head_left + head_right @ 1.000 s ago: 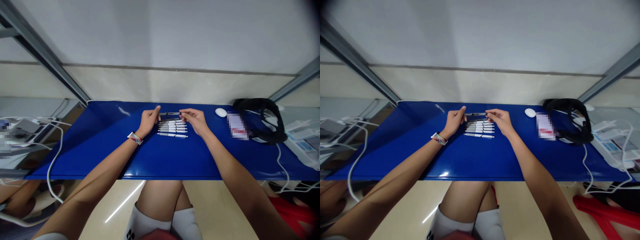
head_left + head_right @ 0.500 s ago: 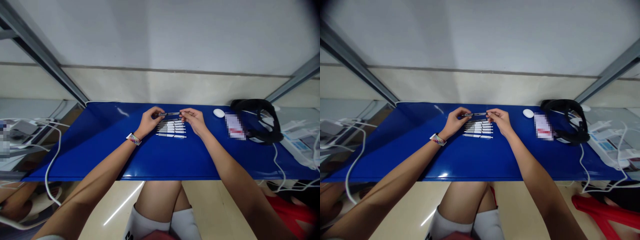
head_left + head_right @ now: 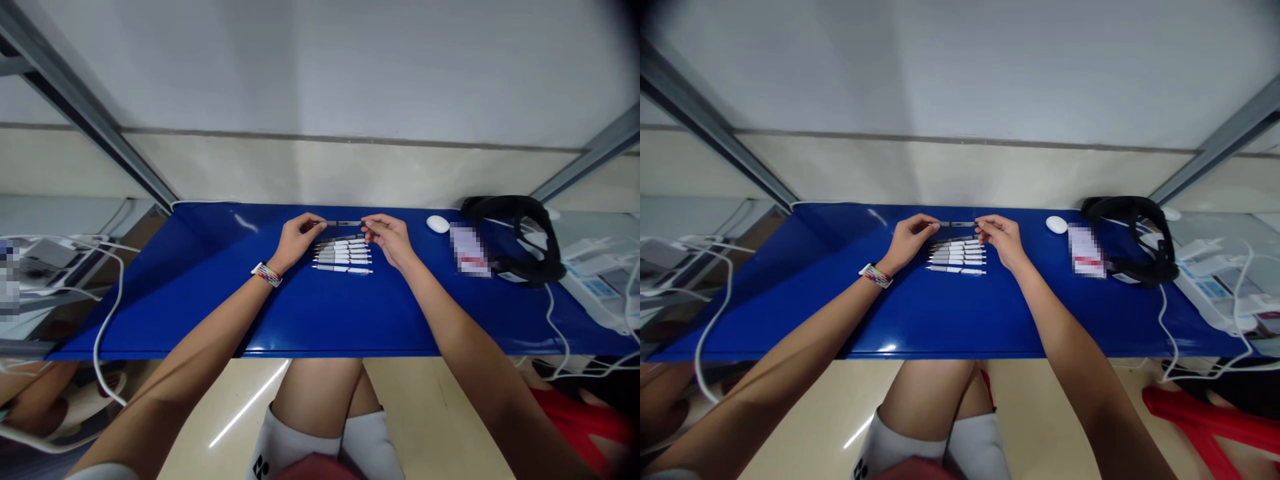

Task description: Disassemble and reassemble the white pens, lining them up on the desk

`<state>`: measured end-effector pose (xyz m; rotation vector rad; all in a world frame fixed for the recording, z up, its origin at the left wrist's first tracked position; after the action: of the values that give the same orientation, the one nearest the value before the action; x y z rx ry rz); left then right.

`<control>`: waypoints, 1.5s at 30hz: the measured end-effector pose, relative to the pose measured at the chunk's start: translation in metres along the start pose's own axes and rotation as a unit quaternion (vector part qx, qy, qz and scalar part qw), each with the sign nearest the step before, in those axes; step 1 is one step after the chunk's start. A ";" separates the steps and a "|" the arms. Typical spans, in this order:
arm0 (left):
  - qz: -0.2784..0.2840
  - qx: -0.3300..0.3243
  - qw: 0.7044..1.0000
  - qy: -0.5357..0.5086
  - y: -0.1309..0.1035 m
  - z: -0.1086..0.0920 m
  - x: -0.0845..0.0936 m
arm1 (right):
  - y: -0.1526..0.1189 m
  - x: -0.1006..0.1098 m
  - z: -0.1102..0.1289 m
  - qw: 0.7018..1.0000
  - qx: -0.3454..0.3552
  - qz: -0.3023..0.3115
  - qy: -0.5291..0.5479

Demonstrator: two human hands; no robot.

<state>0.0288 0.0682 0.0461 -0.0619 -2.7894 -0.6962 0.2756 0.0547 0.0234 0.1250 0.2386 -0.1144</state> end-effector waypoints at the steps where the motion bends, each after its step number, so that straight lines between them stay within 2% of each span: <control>1: -0.001 0.007 1.000 0.003 0.000 0.001 0.001 | 0.000 0.000 0.000 1.000 0.000 0.002 0.003; 8: 0.010 0.013 1.000 0.026 0.000 -0.001 0.001 | -0.001 -0.001 0.002 1.000 0.013 0.006 0.002; 13: -0.022 0.020 0.999 0.013 0.003 0.004 0.008 | -0.001 0.002 0.003 1.000 -0.003 -0.009 0.024; 20: -0.053 0.030 0.996 -0.072 0.005 0.009 0.011 | 0.003 0.014 0.001 0.997 -0.037 -0.041 0.060; 27: -0.079 0.038 0.993 -0.079 0.007 0.016 0.017 | 0.006 0.022 0.000 0.992 -0.047 -0.073 0.096; 45: -0.080 0.034 0.993 -0.077 0.007 0.017 0.017 | 0.009 0.028 0.000 0.993 -0.039 -0.084 0.075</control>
<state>0.0089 0.0823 0.0397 0.1267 -2.9878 -0.6588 0.3041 0.0608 0.0175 0.0354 0.4026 -0.2627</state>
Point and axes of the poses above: each hand's wrist, its own y-axis towards the middle knuckle, its own x-axis out of the back of the hand, z = x × y, the point moved 9 cm from there along y, towards the middle knuckle, and after that the axes turned 6 degrees about -z, right-handed, at the moved point
